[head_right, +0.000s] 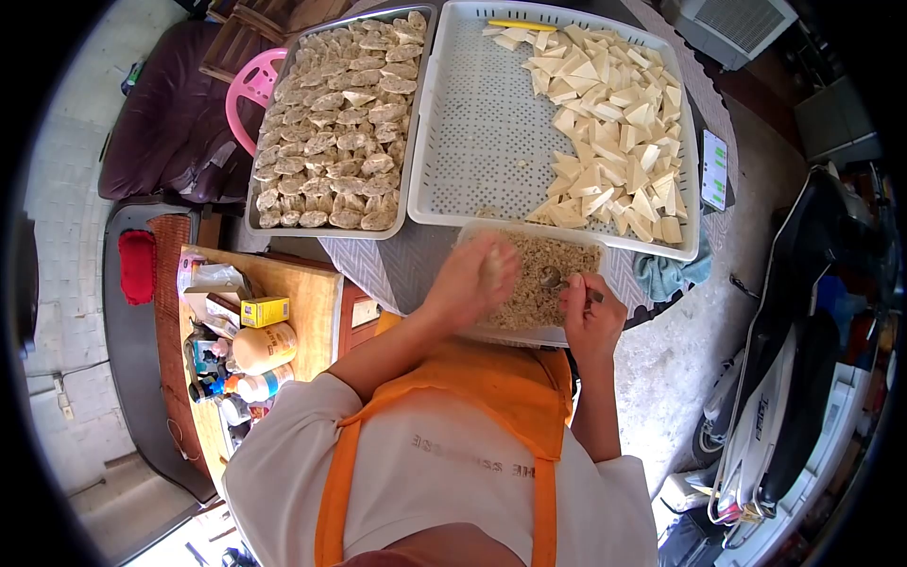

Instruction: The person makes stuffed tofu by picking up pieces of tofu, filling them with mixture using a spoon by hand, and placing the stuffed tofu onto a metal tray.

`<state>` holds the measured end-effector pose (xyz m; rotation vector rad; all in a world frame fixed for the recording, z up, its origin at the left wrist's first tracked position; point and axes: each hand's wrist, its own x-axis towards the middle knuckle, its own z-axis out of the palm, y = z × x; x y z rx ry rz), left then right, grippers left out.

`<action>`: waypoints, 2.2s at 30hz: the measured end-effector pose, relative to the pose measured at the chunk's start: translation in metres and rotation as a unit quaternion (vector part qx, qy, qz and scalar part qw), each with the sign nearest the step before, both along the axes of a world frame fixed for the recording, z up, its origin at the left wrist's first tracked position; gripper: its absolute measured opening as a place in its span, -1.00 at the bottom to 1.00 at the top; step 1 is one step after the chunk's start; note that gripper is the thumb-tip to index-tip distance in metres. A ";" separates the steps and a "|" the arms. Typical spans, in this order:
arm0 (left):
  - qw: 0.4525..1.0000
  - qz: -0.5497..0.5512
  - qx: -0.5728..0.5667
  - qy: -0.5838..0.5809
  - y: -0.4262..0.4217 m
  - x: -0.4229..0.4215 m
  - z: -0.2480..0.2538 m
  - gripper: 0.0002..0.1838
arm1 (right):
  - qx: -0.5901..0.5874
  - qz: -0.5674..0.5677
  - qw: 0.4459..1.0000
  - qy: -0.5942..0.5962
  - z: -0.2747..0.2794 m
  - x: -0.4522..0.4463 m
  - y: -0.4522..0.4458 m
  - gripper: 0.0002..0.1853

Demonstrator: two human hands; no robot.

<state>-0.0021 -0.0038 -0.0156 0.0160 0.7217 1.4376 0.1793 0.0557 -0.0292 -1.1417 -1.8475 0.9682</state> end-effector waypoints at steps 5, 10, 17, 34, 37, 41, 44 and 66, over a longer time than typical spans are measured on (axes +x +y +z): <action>0.997 -0.030 0.062 0.044 0.006 0.003 0.009 -0.67 | 0.000 -0.002 1.000 -0.002 0.001 0.000 0.000 -0.83; 0.994 -0.059 0.090 0.036 0.007 -0.002 -0.006 -0.77 | 0.004 -0.004 1.000 0.000 0.000 0.000 0.000 -0.83; 0.956 -0.159 0.169 -0.181 -0.002 -0.018 -0.037 -0.60 | 0.004 -0.005 1.000 0.004 0.001 -0.001 0.000 -0.82; 0.983 -0.151 0.076 0.065 0.003 -0.007 -0.004 -0.81 | -0.007 -0.001 1.000 -0.004 0.003 -0.001 0.000 -0.83; 0.986 -0.152 0.068 0.012 -0.001 -0.005 -0.014 -0.61 | -0.007 -0.002 1.000 -0.003 0.003 -0.001 0.000 -0.83; 0.987 -0.143 0.066 -0.011 -0.002 -0.008 -0.011 -0.64 | 0.000 0.003 1.000 -0.006 0.003 -0.001 0.001 -0.83; 0.980 -0.121 0.103 0.120 0.000 -0.002 0.002 -0.74 | -0.001 0.002 1.000 -0.006 0.004 -0.001 0.000 -0.83; 0.998 -0.063 0.014 -0.012 0.009 -0.003 -0.003 -0.88 | -0.010 0.004 1.000 -0.003 0.003 -0.001 0.000 -0.83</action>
